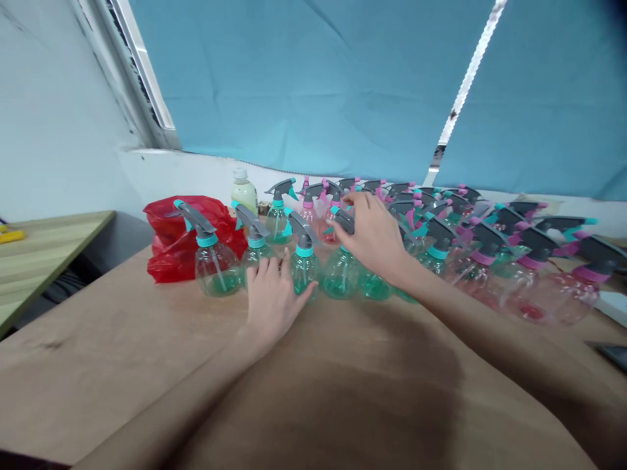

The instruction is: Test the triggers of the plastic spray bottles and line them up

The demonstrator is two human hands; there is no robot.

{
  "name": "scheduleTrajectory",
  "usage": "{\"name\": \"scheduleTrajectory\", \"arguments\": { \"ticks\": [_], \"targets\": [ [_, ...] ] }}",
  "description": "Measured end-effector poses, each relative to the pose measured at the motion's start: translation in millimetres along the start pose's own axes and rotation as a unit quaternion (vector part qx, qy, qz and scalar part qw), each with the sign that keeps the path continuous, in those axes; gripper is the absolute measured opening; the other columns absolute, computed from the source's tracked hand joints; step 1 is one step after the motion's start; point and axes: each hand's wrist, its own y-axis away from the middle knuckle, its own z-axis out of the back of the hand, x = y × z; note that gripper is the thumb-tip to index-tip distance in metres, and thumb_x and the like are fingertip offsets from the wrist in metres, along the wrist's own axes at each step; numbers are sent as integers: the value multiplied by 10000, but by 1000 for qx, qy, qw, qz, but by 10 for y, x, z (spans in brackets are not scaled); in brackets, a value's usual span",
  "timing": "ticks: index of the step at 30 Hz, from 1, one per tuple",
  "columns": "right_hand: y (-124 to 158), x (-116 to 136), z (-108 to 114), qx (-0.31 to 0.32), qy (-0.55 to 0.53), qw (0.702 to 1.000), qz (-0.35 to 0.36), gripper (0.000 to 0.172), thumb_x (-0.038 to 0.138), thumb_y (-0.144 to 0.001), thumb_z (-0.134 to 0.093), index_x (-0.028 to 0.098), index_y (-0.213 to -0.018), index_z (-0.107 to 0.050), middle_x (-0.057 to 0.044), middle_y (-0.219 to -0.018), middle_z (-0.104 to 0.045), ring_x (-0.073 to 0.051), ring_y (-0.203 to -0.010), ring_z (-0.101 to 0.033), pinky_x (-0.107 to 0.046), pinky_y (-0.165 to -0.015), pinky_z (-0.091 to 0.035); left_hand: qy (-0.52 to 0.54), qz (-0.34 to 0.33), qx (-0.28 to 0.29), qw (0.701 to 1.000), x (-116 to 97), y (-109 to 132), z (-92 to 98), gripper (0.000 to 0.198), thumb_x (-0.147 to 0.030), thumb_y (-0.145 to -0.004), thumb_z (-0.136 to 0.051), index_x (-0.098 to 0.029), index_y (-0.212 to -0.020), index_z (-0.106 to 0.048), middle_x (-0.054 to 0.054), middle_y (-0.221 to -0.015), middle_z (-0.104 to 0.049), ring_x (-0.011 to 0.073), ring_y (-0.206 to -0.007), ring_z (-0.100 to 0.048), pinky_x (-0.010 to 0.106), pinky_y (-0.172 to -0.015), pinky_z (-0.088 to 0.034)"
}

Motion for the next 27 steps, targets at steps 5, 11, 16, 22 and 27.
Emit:
{"name": "scheduleTrajectory", "arguments": {
  "ticks": [5,11,16,22,27],
  "targets": [
    [-14,0,-137,17,-34,999,-11,309,228,-840,-531,135,-1133,-503,-167,-1092,-611,-324,-961,-616,-441,-735,-503,6,1,11,1000,3,-37,-3,741,-535,-895,-518,1,-1390,-394,207,-1019,-619,388,-979,-505,479,-792,-366],
    [-17,-54,-197,50,-52,997,-25,308,159,-848,-472,149,-1156,-482,-158,-1008,-640,-339,-911,-632,-488,-742,-490,43,5,2,999,31,-66,-51,689,-497,-888,-572,-36,-1380,-427,226,-1171,-551,403,-1077,-468,483,-865,-340],
    [2,-65,-132,93,-63,993,-39,327,148,-854,-484,103,-1179,-487,-189,-978,-648,-361,-896,-639,-492,-727,-486,27,12,-5,1000,25,-45,-78,727,-522,-897,-555,-27,-1402,-387,231,-1171,-535,407,-1086,-456,493,-865,-356],
    [147,-59,50,88,-94,991,-21,287,177,-862,-500,157,-1148,-508,-130,-987,-662,-323,-902,-644,-471,-750,-496,108,-16,-61,992,-142,185,109,640,-524,-930,-487,-116,-1411,-380,189,-1165,-525,374,-1075,-483,512,-874,-397],
    [371,-40,307,92,-128,987,-4,292,229,-881,-523,154,-1162,-510,-135,-1031,-670,-324,-943,-643,-455,-744,-503,299,-59,5,953,-503,418,157,630,-552,-909,-504,-182,-1395,-351,137,-1259,-487,309,-1152,-508,469,-950,-424]
  ]
}}
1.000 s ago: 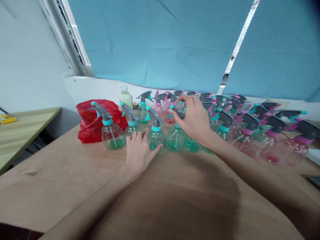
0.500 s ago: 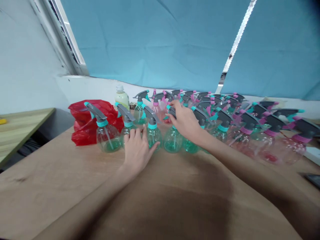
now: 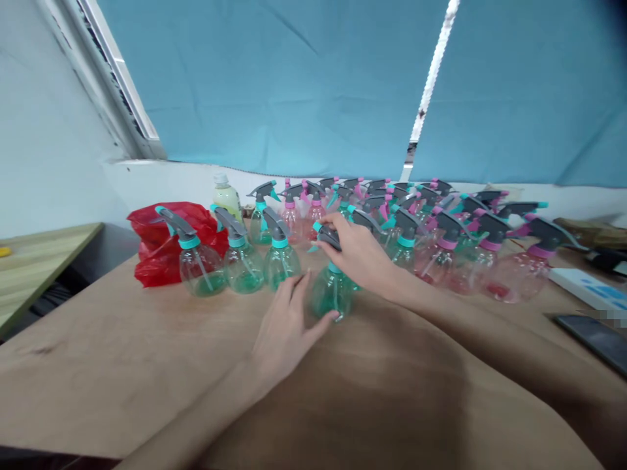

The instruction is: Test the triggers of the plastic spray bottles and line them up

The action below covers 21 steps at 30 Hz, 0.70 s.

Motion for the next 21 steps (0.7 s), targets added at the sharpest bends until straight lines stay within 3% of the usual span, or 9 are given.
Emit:
{"name": "scheduleTrajectory", "arguments": {
  "ticks": [4,8,11,14,17,21],
  "targets": [
    [215,48,254,23,-34,999,2,337,306,-890,-554,149,-1188,-530,-106,-1015,-690,-280,-894,-656,-422,-751,-502,94,67,63,991,-199,86,-284,834,-552,-826,-619,-178,-1451,-213,179,-1382,-425,354,-1275,-425,532,-981,-402],
    [429,-15,564,72,-118,990,-5,546,498,-835,-602,165,-1262,-528,-84,-1095,-682,-228,-861,-658,-365,-739,-521,160,92,87,979,-354,119,-494,889,-515,-808,-654,-170,-1463,-162,203,-1422,-392,370,-1318,-379,567,-1011,-367],
    [650,-172,735,122,-178,976,-34,733,540,-764,-662,250,-1389,-409,-82,-1257,-618,-255,-983,-644,-387,-766,-538,193,88,100,972,-473,116,-581,857,-473,-823,-661,-179,-1462,-172,189,-1433,-392,347,-1321,-386,557,-1035,-349],
    [922,-382,777,109,-243,961,-68,815,470,-759,-696,292,-1446,-296,-101,-1342,-556,-292,-1136,-590,-466,-871,-519,207,57,111,970,-611,98,-659,852,-442,-813,-683,-204,-1464,-188,169,-1447,-385,340,-1332,-372,556,-1056,-328],
    [1171,-562,726,86,-291,948,-91,799,413,-747,-724,313,-1426,-315,-104,-1387,-515,-308,-1212,-541,-517,-930,-485,218,36,130,967,-762,75,-756,879,-429,-794,-702,-221,-1469,-180,163,-1464,-360,345,-1343,-354,568,-1055,-322],
    [1339,-642,679,41,-336,930,-141,659,371,-752,-723,309,-1336,-426,-65,-1148,-663,-255,-988,-651,-455,-812,-547,222,25,149,963,-944,39,-880,881,-407,-753,-733,-208,-1449,-232,161,-1408,-426,360,-1296,-412,579,-1021,-354]
  ]
}}
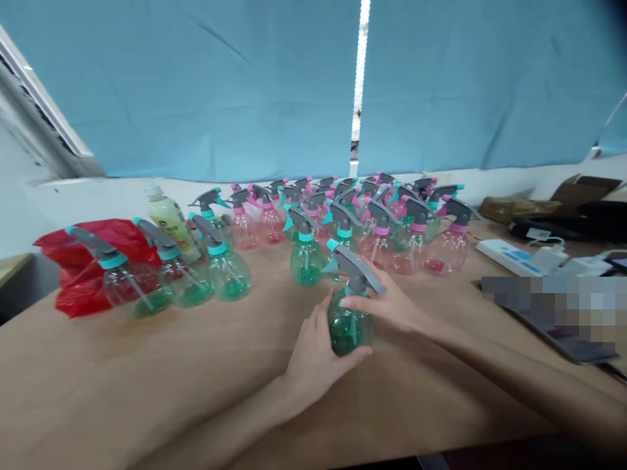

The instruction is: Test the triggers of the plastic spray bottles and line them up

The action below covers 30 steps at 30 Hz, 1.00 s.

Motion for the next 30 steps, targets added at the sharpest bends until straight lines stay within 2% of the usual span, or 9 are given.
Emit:
{"name": "scheduleTrajectory", "arguments": {
  "ticks": [3,6,10,19,23,26,28,30],
  "targets": [
    [11,47,-8,-58,11,998,-18,530,394,-730,-738,279,-1211,-548,-30,-948,-693,-219,-799,-656,-408,-703,-556,0,0,5,1000,-59,-54,-87,826,-397,-740,-740,-207,-1412,-299,151,-1346,-484,366,-1243,-464,579,-994,-381],
    [-28,103,-4,-83,-2,996,-21,484,432,-718,-743,258,-1149,-608,-37,-977,-700,-238,-875,-660,-424,-762,-551,3,8,14,1000,-80,-119,-142,826,-411,-731,-746,-198,-1396,-305,163,-1320,-495,376,-1219,-479,585,-972,-395],
    [-113,79,60,-66,-44,997,-10,437,428,-774,-696,261,-1168,-608,-38,-1095,-686,-244,-1009,-648,-455,-903,-516,-3,9,19,1000,-65,-226,-175,840,-433,-735,-740,-170,-1394,-291,189,-1332,-478,382,-1253,-441,579,-991,-379],
    [-295,22,125,-67,-34,997,23,283,358,-813,-660,219,-1054,-611,-37,-1051,-667,-204,-1002,-626,-378,-889,-491,-27,-6,40,999,81,-414,-157,892,-535,-699,-758,-166,-1380,-316,192,-1311,-494,391,-1208,-475,574,-953,-408],
    [-349,-24,129,-54,-46,997,21,199,343,-848,-620,214,-998,-614,-20,-948,-646,-186,-919,-619,-354,-834,-482,-63,-34,73,995,170,-441,-73,901,-573,-723,-735,-170,-1392,-287,182,-1357,-472,363,-1230,-464,538,-979,-401],
    [-355,-50,163,-48,-42,998,22,153,336,-855,-615,217,-951,-609,1,-890,-638,-148,-789,-595,-314,-738,-470,-112,-58,106,986,245,-434,16,838,-556,-781,-695,-196,-1409,-273,163,-1361,-483,341,-1244,-467,516,-1003,-389],
    [-347,-57,184,-44,-36,998,18,147,328,-853,-619,221,-953,-607,7,-904,-648,-124,-714,-569,-291,-674,-453,-148,-68,124,979,300,-417,65,797,-541,-819,-659,-220,-1428,-259,153,-1391,-463,337,-1270,-449,516,-1018,-376],
    [-337,-61,195,-41,-48,998,15,175,314,-846,-632,223,-992,-604,2,-957,-663,-128,-762,-593,-287,-696,-460,-179,-78,136,971,351,-399,95,787,-561,-840,-621,-216,-1444,-253,160,-1423,-436,341,-1293,-429,519,-1031,-364]
  ]
}}
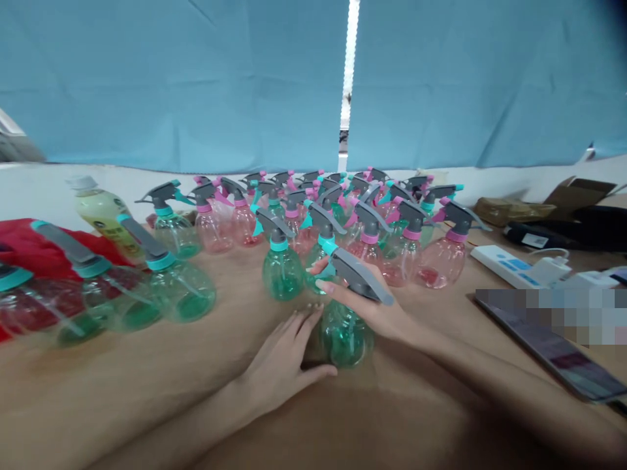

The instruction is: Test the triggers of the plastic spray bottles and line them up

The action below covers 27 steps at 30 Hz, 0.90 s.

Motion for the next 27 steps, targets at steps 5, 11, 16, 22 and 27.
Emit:
{"name": "scheduleTrajectory", "arguments": {
  "ticks": [5,11,16,22,27],
  "targets": [
    [21,-11,-3,0,-21,1000,12,222,263,-838,-642,230,-1054,-605,-5,-1031,-680,-160,-983,-613,-308,-849,-463,-46,-23,23,998,68,31,-15,729,-613,-885,-521,-173,-1433,-326,181,-1459,-398,335,-1337,-379,518,-1060,-339],
    [26,7,-1,-4,16,1000,10,152,235,-841,-624,219,-992,-618,26,-897,-639,-89,-652,-510,-256,-608,-423,-77,-35,23,996,79,45,-14,687,-620,-926,-431,-130,-1405,-385,189,-1466,-387,316,-1348,-367,501,-1062,-352],
    [22,-4,2,-1,22,1000,5,148,256,-846,-616,224,-991,-614,29,-864,-622,-86,-615,-469,-256,-576,-393,-95,-42,26,994,79,42,-27,711,-633,-934,-389,-90,-1393,-393,203,-1454,-400,320,-1345,-372,505,-1053,-364],
    [21,16,1,4,8,1000,-6,135,263,-840,-623,221,-967,-600,24,-836,-602,-105,-651,-505,-265,-609,-412,-105,-45,19,993,71,28,-33,699,-643,-932,-378,-108,-1381,-414,193,-1447,-414,310,-1342,-380,485,-1057,-362],
    [26,11,13,16,20,1000,-8,129,315,-865,-603,230,-960,-586,39,-740,-529,-102,-590,-431,-274,-583,-364,-98,-48,10,994,78,30,-42,688,-639,-929,-396,-117,-1377,-424,188,-1443,-422,305,-1344,-378,473,-1064,-354]
  ]
}}
